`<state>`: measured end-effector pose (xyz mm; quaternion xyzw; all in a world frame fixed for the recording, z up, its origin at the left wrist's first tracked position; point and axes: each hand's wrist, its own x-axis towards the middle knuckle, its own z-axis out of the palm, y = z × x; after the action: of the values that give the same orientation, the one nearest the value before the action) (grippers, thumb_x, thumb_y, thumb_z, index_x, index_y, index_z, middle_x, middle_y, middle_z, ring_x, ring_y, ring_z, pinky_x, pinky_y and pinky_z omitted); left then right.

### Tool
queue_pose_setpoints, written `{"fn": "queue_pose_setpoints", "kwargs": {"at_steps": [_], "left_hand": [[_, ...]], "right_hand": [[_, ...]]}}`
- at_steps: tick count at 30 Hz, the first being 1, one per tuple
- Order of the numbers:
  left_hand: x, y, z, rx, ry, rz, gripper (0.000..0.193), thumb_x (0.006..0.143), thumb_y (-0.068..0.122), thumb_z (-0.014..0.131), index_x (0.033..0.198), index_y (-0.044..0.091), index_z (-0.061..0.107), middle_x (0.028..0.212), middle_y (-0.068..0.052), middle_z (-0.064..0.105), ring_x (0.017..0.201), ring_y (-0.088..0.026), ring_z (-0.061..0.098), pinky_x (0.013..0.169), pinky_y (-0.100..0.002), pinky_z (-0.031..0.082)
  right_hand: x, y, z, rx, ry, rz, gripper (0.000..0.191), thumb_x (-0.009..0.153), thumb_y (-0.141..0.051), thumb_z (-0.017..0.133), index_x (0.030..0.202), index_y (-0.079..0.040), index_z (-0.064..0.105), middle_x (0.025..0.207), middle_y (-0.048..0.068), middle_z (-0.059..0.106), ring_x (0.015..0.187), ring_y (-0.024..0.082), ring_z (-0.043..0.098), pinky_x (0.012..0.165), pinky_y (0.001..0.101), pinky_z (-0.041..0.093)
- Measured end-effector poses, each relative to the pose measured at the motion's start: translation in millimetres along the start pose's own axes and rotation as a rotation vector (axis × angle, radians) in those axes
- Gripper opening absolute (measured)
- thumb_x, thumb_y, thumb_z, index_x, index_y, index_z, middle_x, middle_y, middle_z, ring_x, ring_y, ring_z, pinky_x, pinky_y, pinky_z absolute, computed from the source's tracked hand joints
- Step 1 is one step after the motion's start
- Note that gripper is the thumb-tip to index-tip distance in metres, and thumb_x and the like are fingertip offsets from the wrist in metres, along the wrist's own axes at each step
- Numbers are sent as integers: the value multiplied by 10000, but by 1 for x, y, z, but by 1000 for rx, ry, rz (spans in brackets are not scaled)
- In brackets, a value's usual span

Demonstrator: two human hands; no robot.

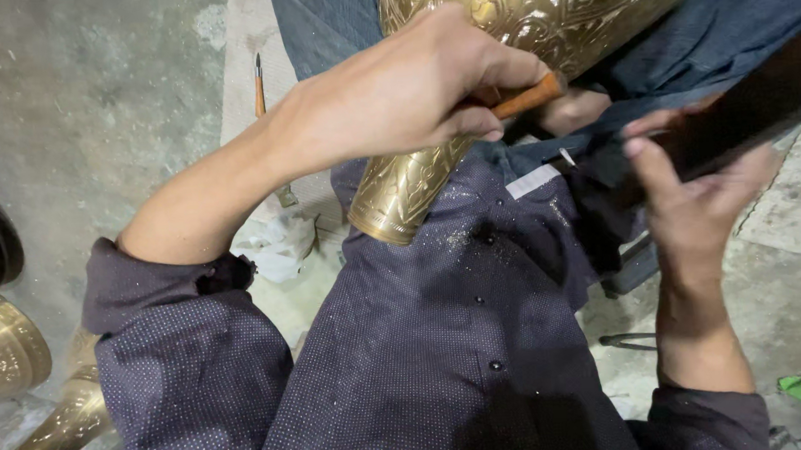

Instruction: The person sits on the floor holding a chisel against the neck of a large engraved brass vase resting on their lap and repeatedly strikes the chisel with a hammer, carving decorative patterns into the metal. Finished brass vases sit on the floor beside them.

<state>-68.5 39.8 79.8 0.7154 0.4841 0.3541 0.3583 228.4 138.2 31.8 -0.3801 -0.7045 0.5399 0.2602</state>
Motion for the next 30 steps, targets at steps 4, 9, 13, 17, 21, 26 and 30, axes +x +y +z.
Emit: {"fn": "queue_pose_setpoints", "kwargs": {"at_steps": [4,9,13,17,21,26,30], "left_hand": [[1,-1,-2,-29,-30,-19,200,877,74,821,1026,2,708,746,-77,715,609,-161,691,573,-324,515],[0,-2,-6,-24,-88,-3,180,901,80,813,994,-15,692,686,-94,673,580,-169,655,572,-352,479],[-1,-3,-11,-22,-48,95,258,897,75,813,1105,-28,700,755,-105,676,632,-183,646,592,-371,463],[0,-6,-9,-7,-102,9,204,896,126,814,976,-11,685,658,-73,642,560,-165,626,550,-369,463],[-1,-11,-12,-36,-112,5,220,884,138,812,955,-14,668,671,-74,654,562,-172,629,557,-381,455],[-5,-13,-16,-37,-99,95,316,875,201,814,887,-40,611,669,-102,613,553,-201,570,568,-399,421],[-6,-17,-19,-73,-128,108,364,890,253,801,887,-45,593,640,-101,569,540,-203,534,564,-396,401]], "right_hand": [[-5,11,1,-290,-43,-42,216,960,101,732,1128,19,625,921,85,686,832,167,670,792,275,523],[-8,24,-4,-252,-41,-136,260,921,12,782,1097,8,590,998,91,680,902,167,678,840,269,531],[-12,21,2,-215,-14,-47,207,943,27,738,1103,5,610,993,80,688,870,145,630,812,252,496],[-12,9,17,24,57,16,249,887,37,739,1097,-26,621,962,35,689,902,135,694,837,273,554],[-8,-4,21,-240,5,-32,299,902,146,703,1150,18,594,1003,72,692,900,146,675,813,265,524],[-10,-10,23,-47,65,19,277,869,113,703,1103,-2,607,918,39,668,865,131,668,833,260,530],[-14,-5,23,-160,51,-14,172,955,82,729,1087,25,636,942,76,670,859,144,649,825,258,522]]}}
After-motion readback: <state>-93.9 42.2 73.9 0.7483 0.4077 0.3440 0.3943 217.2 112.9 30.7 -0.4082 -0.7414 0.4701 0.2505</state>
